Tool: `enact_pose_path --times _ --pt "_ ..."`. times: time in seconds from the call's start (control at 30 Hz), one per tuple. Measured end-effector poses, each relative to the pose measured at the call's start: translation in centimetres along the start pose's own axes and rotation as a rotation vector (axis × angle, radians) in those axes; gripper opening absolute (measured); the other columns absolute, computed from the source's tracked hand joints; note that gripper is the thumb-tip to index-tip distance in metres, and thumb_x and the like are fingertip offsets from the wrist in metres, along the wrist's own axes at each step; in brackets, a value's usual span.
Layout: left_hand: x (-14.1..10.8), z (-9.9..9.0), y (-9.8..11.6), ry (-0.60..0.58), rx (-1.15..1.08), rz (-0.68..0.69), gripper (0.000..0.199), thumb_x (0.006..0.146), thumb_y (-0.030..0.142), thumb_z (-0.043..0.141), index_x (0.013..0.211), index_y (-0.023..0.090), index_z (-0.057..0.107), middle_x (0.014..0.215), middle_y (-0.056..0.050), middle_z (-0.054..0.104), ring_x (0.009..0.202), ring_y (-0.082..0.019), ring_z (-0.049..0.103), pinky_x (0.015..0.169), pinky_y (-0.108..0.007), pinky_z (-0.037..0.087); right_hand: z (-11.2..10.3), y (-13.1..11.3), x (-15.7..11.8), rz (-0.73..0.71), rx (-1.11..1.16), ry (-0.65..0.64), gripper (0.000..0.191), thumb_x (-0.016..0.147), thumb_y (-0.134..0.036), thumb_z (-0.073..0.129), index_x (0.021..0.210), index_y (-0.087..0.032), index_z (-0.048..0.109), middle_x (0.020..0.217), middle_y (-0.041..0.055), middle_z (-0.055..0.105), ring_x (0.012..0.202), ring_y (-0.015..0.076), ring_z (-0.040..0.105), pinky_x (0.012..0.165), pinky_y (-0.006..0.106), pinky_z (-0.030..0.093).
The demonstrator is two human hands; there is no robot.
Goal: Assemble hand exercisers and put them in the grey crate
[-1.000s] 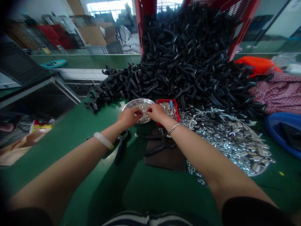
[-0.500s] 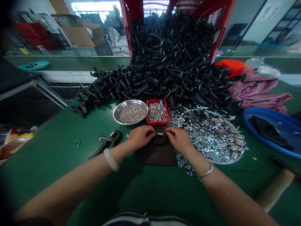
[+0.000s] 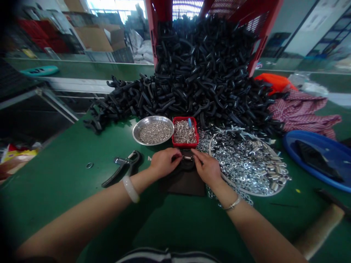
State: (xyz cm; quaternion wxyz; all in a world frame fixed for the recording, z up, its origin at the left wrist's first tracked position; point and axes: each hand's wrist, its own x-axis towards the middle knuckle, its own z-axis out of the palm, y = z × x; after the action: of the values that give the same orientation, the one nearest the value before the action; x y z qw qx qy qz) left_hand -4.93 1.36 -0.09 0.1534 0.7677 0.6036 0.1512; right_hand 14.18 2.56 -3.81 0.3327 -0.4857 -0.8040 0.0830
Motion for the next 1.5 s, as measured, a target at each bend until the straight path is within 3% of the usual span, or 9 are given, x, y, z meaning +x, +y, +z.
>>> enact_pose_path --times 0.47,0.57,0.67,0.77,0.87,1.0,1.17,1.37,1.5 --pt "-0.3 0.7 0.1 0.087 0.018 0.017 0.017 0.083 0.034 0.045 0.087 0.026 0.059 0.089 0.000 0.063 0.078 -0.015 0.058 0.063 -0.025 0.041 -1.4 -1.7 1.0 -0.387 -0.653 -0.410 0.045 0.078 -0.007 0.043 0.122 -0.013 0.052 0.094 0.0122 0.065 0.078 0.0210 0.059 0.061 0.030 0.046" --pt "0.1 0.5 -0.1 0.097 -0.072 -0.019 0.016 0.082 0.033 0.047 0.088 0.026 0.061 0.091 0.001 0.063 0.079 -0.015 0.058 0.064 -0.025 0.042 -2.0 -1.5 1.6 -0.320 -0.535 -0.434 0.039 0.081 -0.012 0.044 0.119 -0.014 0.054 0.094 0.0112 0.065 0.081 0.0217 0.060 0.065 0.032 0.048" --pt "0.8 0.1 -0.5 0.073 -0.304 -0.036 0.015 0.081 0.029 0.050 0.085 0.022 0.062 0.087 0.000 0.063 0.077 -0.014 0.057 0.067 -0.025 0.042 -2.3 -1.5 2.2 -0.185 -0.234 -0.281 0.033 0.084 -0.026 0.047 0.114 -0.017 0.057 0.101 0.0094 0.064 0.090 0.0209 0.059 0.077 0.034 0.048" --pt "1.3 -0.5 -0.7 -0.030 -0.633 -0.060 0.013 0.079 0.026 0.052 0.080 0.017 0.060 0.075 0.001 0.061 0.067 -0.010 0.052 0.062 -0.022 0.040 -2.0 -2.3 2.9 -0.053 0.142 -0.133 0.024 0.084 -0.032 0.050 0.100 -0.021 0.064 0.098 0.0047 0.066 0.090 0.0169 0.060 0.082 0.032 0.047" --pt "1.2 -1.3 -0.6 -0.196 -0.958 -0.161 0.014 0.078 0.027 0.054 0.076 0.013 0.057 0.062 0.003 0.052 0.053 -0.005 0.040 0.050 -0.018 0.032 -1.4 -3.2 3.5 0.018 0.404 -0.134 0.018 0.081 -0.031 0.055 0.091 -0.023 0.067 0.091 0.0018 0.067 0.086 0.0151 0.061 0.080 0.031 0.047" --pt "0.8 -1.8 -0.4 -0.387 -1.307 -0.366 0.017 0.076 0.031 0.058 0.076 0.015 0.052 0.055 0.007 0.038 0.043 -0.003 0.027 0.040 -0.017 0.014 -0.8 -3.8 3.6 0.057 0.513 -0.098 0.015 0.079 -0.030 0.058 0.089 -0.022 0.067 0.089 0.0014 0.066 0.085 0.0149 0.060 0.079 0.032 0.046" --pt "0.5 -1.4 0.2 -0.414 -1.600 -0.482 0.017 0.076 0.029 0.059 0.074 0.015 0.050 0.054 0.008 0.032 0.038 -0.001 0.022 0.038 -0.017 0.007 -0.4 -4.5 3.1 0.053 0.424 0.046 0.013 0.081 -0.029 0.055 0.082 -0.020 0.064 0.081 0.0024 0.063 0.077 0.0147 0.057 0.071 0.030 0.046" --pt "0.4 -1.4 -0.1 -0.381 -1.510 -0.436 0.018 0.075 0.032 0.061 0.080 0.016 0.056 0.055 0.008 0.037 0.039 -0.001 0.026 0.038 -0.015 0.014 0.0 -5.0 2.7 -0.007 0.269 0.134 0.012 0.085 -0.027 0.049 0.079 -0.018 0.056 0.078 0.0030 0.057 0.076 0.0148 0.054 0.069 0.028 0.044" --pt "0.8 -1.3 -1.6 -0.126 -1.013 -0.283 0.010 0.074 0.022 0.061 0.082 0.015 0.062 0.070 0.002 0.058 0.055 -0.004 0.047 0.053 -0.017 0.036 0.1 -4.2 2.1 -0.132 -0.014 -0.098 0.012 0.085 -0.021 0.047 0.081 -0.017 0.057 0.081 0.0059 0.058 0.080 0.0182 0.052 0.072 0.031 0.042"
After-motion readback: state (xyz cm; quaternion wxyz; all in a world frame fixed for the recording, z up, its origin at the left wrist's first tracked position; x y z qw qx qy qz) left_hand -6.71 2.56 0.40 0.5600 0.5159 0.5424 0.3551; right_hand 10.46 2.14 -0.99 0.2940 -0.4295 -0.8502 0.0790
